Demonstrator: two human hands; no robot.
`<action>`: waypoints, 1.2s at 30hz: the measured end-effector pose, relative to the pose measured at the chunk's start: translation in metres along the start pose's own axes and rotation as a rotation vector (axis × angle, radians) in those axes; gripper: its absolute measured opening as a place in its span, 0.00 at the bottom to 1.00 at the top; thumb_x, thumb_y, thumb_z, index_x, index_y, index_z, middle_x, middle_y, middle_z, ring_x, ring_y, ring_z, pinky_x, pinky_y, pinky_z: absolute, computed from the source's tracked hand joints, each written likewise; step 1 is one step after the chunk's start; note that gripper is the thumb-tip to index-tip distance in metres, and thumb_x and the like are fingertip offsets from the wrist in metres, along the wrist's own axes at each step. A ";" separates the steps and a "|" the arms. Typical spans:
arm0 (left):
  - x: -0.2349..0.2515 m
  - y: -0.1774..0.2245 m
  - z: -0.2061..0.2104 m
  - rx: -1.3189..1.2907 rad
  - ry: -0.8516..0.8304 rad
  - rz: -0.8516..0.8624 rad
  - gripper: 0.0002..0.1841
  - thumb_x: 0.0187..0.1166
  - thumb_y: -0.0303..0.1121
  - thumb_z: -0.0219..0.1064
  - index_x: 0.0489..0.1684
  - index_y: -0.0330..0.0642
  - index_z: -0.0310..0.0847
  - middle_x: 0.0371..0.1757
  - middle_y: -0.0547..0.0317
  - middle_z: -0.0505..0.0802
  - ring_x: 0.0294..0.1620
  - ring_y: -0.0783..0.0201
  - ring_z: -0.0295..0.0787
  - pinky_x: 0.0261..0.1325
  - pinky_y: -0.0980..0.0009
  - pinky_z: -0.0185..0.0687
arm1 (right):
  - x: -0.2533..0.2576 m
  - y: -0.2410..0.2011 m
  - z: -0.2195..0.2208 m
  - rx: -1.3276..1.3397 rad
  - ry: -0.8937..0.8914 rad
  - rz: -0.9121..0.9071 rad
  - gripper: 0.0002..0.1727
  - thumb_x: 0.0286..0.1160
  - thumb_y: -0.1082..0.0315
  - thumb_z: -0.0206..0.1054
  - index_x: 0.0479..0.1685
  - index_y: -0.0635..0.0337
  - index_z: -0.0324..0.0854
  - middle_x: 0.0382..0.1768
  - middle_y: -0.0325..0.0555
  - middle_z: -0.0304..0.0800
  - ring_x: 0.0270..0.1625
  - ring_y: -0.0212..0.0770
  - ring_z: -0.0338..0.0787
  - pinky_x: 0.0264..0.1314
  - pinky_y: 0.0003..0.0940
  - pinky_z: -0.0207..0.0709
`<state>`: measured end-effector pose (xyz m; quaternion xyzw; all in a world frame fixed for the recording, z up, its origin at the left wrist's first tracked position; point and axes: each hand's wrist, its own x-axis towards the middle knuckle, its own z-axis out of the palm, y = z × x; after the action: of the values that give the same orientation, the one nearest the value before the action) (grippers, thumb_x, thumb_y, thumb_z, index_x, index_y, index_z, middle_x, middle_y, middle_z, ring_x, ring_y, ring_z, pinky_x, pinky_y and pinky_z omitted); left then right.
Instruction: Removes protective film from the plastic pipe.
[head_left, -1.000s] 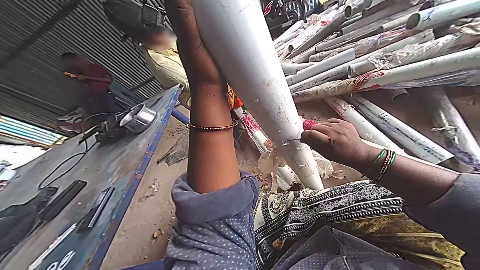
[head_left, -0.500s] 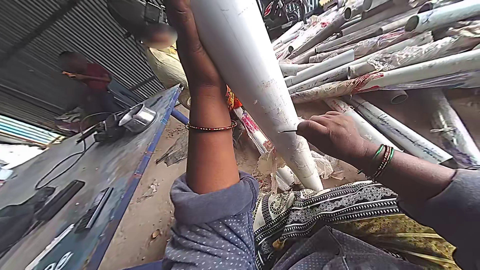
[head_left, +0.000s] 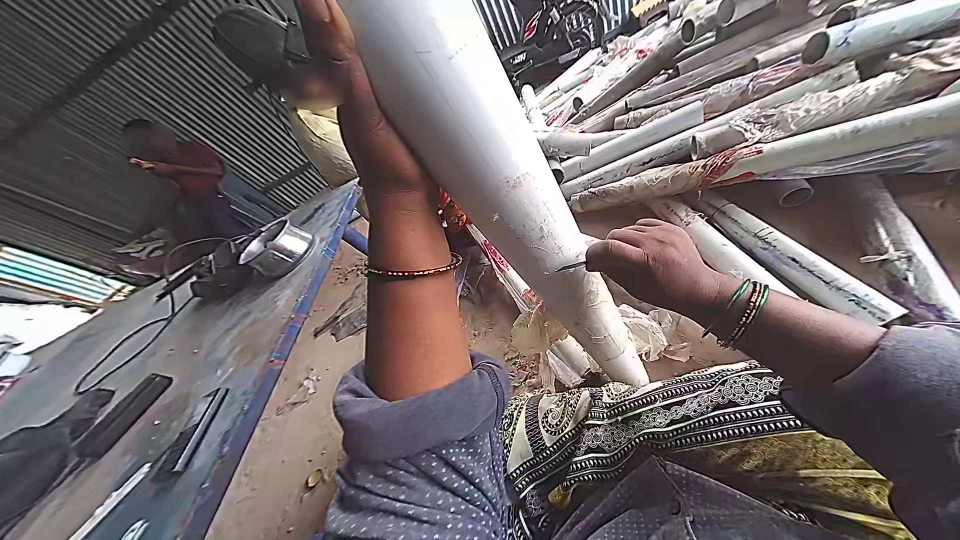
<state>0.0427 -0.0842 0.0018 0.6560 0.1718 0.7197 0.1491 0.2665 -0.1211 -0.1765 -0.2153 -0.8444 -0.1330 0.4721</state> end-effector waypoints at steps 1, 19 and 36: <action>0.000 0.002 0.000 0.007 -0.021 -0.004 0.23 0.93 0.37 0.26 0.58 0.38 0.69 0.46 0.58 0.87 0.53 0.68 0.87 0.63 0.66 0.84 | 0.005 0.002 0.001 -0.010 -0.001 -0.011 0.13 0.85 0.64 0.58 0.35 0.56 0.86 0.20 0.45 0.84 0.24 0.47 0.86 0.25 0.42 0.72; -0.002 0.009 0.003 -0.014 0.019 -0.015 0.21 0.93 0.41 0.29 0.67 0.38 0.61 0.52 0.58 0.85 0.57 0.70 0.86 0.67 0.67 0.83 | -0.032 -0.002 0.019 -0.026 -0.158 -0.048 0.14 0.84 0.63 0.57 0.35 0.54 0.88 0.17 0.44 0.79 0.20 0.46 0.84 0.20 0.40 0.72; -0.007 0.015 0.013 -0.006 -0.029 -0.065 0.23 0.92 0.46 0.37 0.72 0.40 0.60 0.56 0.62 0.85 0.60 0.72 0.85 0.69 0.69 0.81 | 0.058 0.012 -0.019 0.060 0.137 -0.038 0.12 0.83 0.62 0.62 0.40 0.59 0.87 0.28 0.48 0.92 0.31 0.47 0.92 0.31 0.43 0.80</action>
<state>0.0565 -0.1006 0.0029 0.6600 0.1887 0.7054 0.1766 0.2591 -0.1049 -0.1167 -0.1751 -0.8178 -0.1309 0.5324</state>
